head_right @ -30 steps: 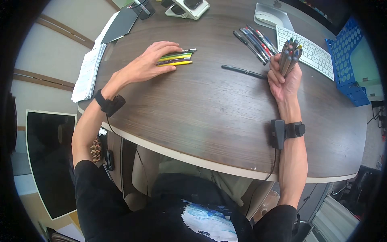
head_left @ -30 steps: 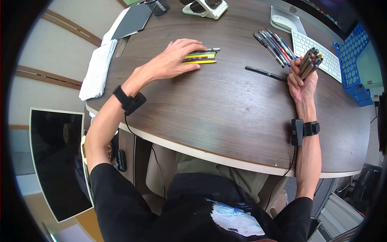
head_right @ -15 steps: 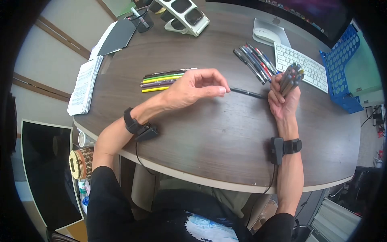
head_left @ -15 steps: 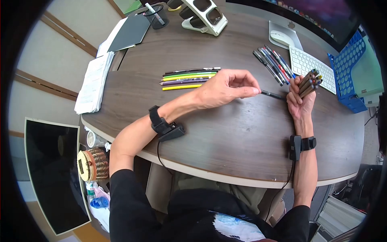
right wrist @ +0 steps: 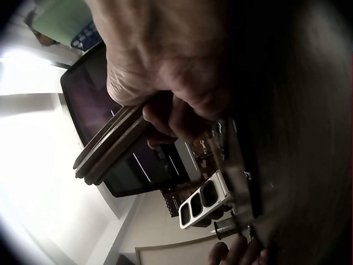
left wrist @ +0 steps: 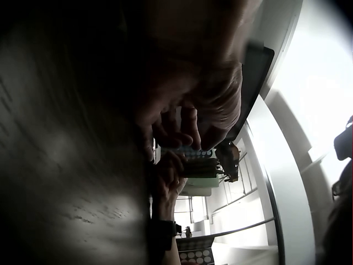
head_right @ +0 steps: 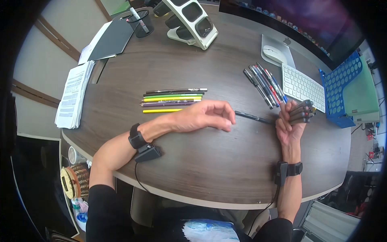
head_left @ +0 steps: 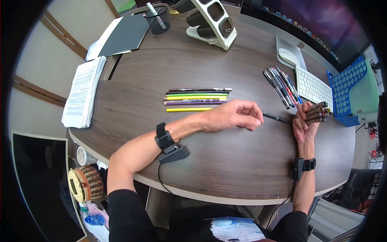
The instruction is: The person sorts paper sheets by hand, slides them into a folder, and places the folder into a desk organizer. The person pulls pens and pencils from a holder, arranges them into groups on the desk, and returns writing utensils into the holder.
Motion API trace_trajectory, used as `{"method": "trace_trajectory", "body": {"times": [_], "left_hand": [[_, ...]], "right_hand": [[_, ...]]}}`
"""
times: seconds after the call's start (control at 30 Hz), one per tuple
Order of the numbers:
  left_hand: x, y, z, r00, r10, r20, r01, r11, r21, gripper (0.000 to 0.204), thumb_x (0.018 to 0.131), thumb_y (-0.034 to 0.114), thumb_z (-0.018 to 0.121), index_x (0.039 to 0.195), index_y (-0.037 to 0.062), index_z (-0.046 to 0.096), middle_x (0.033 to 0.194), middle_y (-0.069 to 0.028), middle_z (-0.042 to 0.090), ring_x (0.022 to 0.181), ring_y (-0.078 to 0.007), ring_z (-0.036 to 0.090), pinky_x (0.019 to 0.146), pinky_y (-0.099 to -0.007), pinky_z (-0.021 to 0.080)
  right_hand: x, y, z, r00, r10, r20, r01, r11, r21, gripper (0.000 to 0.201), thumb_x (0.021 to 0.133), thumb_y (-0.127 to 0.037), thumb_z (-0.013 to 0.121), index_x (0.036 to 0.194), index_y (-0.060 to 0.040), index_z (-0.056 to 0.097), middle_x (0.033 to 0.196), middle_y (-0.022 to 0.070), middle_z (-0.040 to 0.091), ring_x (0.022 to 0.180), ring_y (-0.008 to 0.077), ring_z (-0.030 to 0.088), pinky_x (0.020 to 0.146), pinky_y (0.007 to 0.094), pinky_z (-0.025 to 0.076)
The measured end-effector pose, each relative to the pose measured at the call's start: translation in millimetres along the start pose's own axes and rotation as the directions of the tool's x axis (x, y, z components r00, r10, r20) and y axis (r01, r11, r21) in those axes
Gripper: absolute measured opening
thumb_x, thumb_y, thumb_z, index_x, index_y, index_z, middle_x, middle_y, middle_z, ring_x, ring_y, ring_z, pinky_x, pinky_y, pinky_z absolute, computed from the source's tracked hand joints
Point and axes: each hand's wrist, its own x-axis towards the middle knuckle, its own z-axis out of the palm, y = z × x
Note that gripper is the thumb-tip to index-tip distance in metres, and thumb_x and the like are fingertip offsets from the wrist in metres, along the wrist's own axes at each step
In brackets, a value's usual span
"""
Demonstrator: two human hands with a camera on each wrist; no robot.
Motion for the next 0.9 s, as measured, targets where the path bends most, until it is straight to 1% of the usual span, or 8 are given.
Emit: {"method": "trace_trajectory", "body": {"times": [0.07, 0.17, 0.43, 0.47, 0.53, 0.73, 0.83, 0.9], "left_hand": [[2, -5, 0, 1.0, 0.026, -0.016, -0.024, 0.989, 0.146, 0.018, 0.105, 0.016, 0.07, 0.119, 0.0048, 0.068, 0.115, -0.0031, 0.069, 0.107, -0.0112, 0.065, 0.098, -0.0293, 0.053], [1, -2, 2, 0.998, -0.008, -0.056, 0.016, 0.989, 0.149, 0.018, 0.105, 0.017, 0.07, 0.119, 0.005, 0.068, 0.115, -0.0029, 0.069, 0.106, -0.0104, 0.066, 0.096, -0.0284, 0.053], [2, -11, 1, 0.994, 0.091, -0.057, -0.071, 0.957, 0.282, 0.019, 0.104, 0.019, 0.07, 0.116, 0.0049, 0.068, 0.105, -0.0011, 0.069, 0.095, -0.0095, 0.066, 0.088, -0.0283, 0.054], [2, -12, 0, 0.993, 0.104, -0.051, -0.086, 0.956, 0.281, 0.019, 0.104, 0.019, 0.07, 0.116, 0.0049, 0.068, 0.105, -0.0011, 0.069, 0.095, -0.0095, 0.066, 0.088, -0.0283, 0.054], [2, -12, -1, 0.993, 0.104, -0.054, -0.086, 0.958, 0.273, 0.019, 0.104, 0.02, 0.07, 0.115, 0.005, 0.068, 0.102, -0.0016, 0.069, 0.094, -0.0102, 0.066, 0.087, -0.0284, 0.054], [6, -18, -3, 0.988, 0.142, -0.053, -0.126, 0.963, 0.238, 0.019, 0.103, 0.021, 0.07, 0.114, 0.0047, 0.068, 0.098, -0.0017, 0.069, 0.092, -0.0102, 0.066, 0.083, -0.0281, 0.054], [5, -15, -2, 0.99, 0.127, -0.06, -0.107, 0.959, 0.261, 0.02, 0.103, 0.021, 0.071, 0.114, 0.0044, 0.068, 0.097, -0.0016, 0.068, 0.09, -0.0104, 0.067, 0.082, -0.0281, 0.053], [5, -15, -3, 0.989, 0.133, -0.057, -0.114, 0.958, 0.264, 0.021, 0.102, 0.021, 0.071, 0.113, 0.0043, 0.069, 0.096, -0.0017, 0.068, 0.089, -0.0105, 0.067, 0.082, -0.0281, 0.053]], "right_hand": [[-1, -1, 3, 1.0, -0.003, -0.007, 0.002, 1.0, -0.026, 0.031, 0.114, -0.026, 0.05, 0.095, -0.0016, 0.055, 0.073, 0.0029, 0.045, 0.041, 0.0046, 0.032, 0.031, 0.0177, 0.03], [-1, -2, -1, 1.0, 0.007, -0.008, -0.007, 0.998, -0.066, 0.031, 0.114, -0.026, 0.049, 0.095, -0.0018, 0.055, 0.073, 0.0031, 0.045, 0.04, 0.0048, 0.033, 0.03, 0.018, 0.031], [11, -29, -9, 0.998, -0.005, -0.057, -0.002, 0.991, -0.132, 0.032, 0.113, -0.029, 0.053, 0.107, 0.0018, 0.058, 0.08, 0.0049, 0.05, 0.041, 0.0044, 0.034, 0.031, 0.0191, 0.026], [18, -34, -7, 0.993, -0.04, -0.11, 0.021, 0.985, -0.17, 0.033, 0.113, -0.029, 0.053, 0.108, 0.0025, 0.059, 0.081, 0.0057, 0.052, 0.041, 0.0043, 0.035, 0.031, 0.0191, 0.027], [33, -39, 15, 0.988, -0.051, -0.147, 0.02, 0.978, -0.207, 0.036, 0.112, -0.031, 0.053, 0.112, 0.0042, 0.061, 0.085, 0.0075, 0.057, 0.041, 0.0041, 0.036, 0.031, 0.0189, 0.028], [95, -28, 117, 0.982, -0.029, -0.185, -0.049, 0.913, -0.405, 0.039, 0.112, -0.036, 0.054, 0.102, 0.0011, 0.06, 0.074, 0.0036, 0.055, 0.04, 0.0035, 0.039, 0.031, 0.0186, 0.03], [130, -10, 166, 0.989, -0.008, -0.146, -0.063, 0.877, -0.476, 0.039, 0.113, -0.035, 0.05, 0.102, 0.0015, 0.061, 0.076, 0.0044, 0.059, 0.042, 0.0029, 0.039, 0.032, 0.0191, 0.028], [162, -2, 175, 0.999, 0.039, -0.039, -0.053, 0.848, -0.527, 0.042, 0.113, -0.035, 0.048, 0.104, 0.0026, 0.062, 0.076, 0.0048, 0.06, 0.043, 0.0031, 0.039, 0.032, 0.0194, 0.028]]}}
